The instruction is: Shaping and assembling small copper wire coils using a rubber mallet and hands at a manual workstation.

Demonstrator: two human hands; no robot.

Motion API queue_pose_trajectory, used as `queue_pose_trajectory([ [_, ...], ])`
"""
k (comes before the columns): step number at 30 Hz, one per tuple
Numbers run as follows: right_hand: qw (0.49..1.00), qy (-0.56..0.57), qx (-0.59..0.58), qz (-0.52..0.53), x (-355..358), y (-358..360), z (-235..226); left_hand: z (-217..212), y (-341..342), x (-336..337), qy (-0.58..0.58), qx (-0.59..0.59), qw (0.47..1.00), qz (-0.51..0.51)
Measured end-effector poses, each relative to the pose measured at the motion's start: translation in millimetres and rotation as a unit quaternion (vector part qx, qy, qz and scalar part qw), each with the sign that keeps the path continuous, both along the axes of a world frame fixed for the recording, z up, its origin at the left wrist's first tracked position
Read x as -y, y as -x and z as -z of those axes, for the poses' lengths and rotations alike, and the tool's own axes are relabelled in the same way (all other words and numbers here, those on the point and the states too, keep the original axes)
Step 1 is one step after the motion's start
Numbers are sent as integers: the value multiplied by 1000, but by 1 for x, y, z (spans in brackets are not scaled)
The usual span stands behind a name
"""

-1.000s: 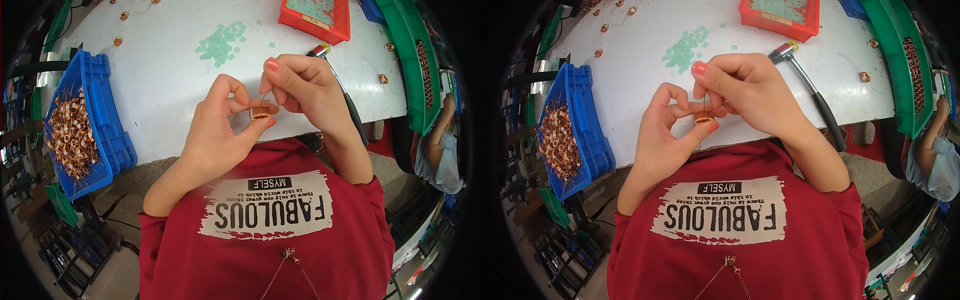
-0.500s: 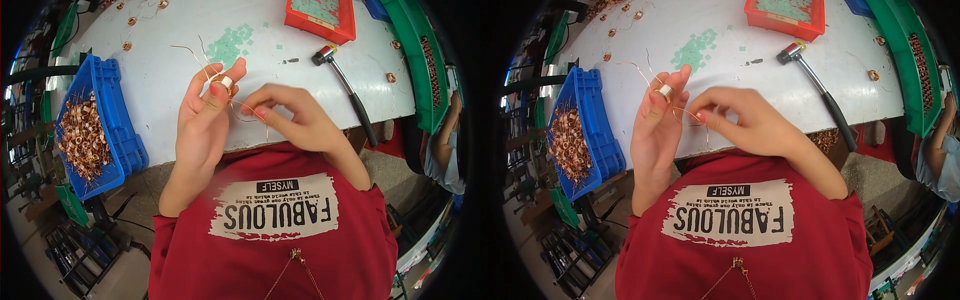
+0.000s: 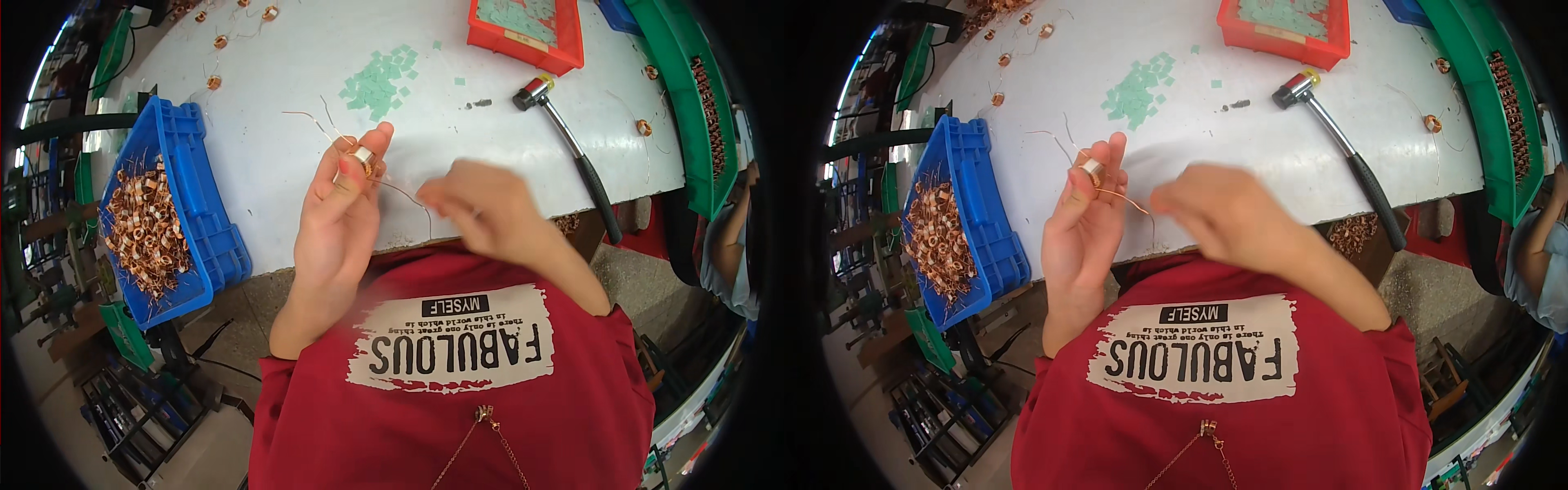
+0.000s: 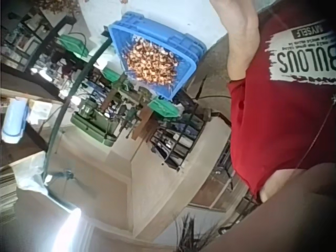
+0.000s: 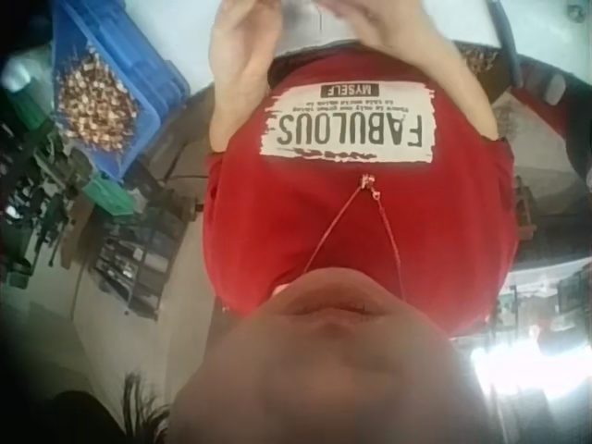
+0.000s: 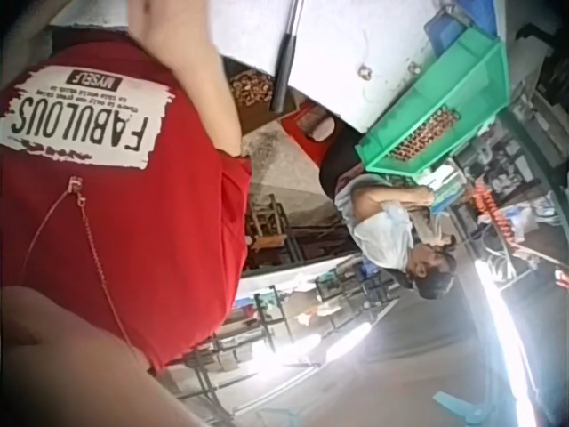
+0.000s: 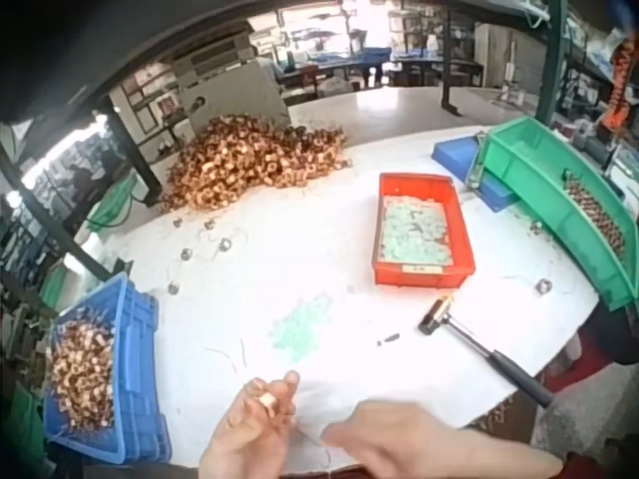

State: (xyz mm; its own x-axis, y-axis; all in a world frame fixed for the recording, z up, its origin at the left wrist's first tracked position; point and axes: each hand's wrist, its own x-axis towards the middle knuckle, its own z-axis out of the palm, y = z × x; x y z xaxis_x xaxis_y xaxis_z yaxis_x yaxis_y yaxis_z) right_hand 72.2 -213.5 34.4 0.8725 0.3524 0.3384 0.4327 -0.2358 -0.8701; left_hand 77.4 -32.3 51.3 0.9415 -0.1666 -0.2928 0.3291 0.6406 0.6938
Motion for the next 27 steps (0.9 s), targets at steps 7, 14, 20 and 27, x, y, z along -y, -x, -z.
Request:
queue_pose_trajectory([
  [7, 979, 28, -202, 2, -3, 12, -7, 22, -5, 3, -96, 46, 992, -72],
  [14, 997, -25, 28, 63, 10, -16, -35, -12, 2, 25, -78, 151, 985, 8],
  [20, 927, -203, -310, -50, 21, -26, -30, -20, 6, 27, -323, 209, 909, 160],
  [27, 944, -67, -313, -80, 40, -36, -9, -1, 10, 25, -307, 253, 907, 136],
])
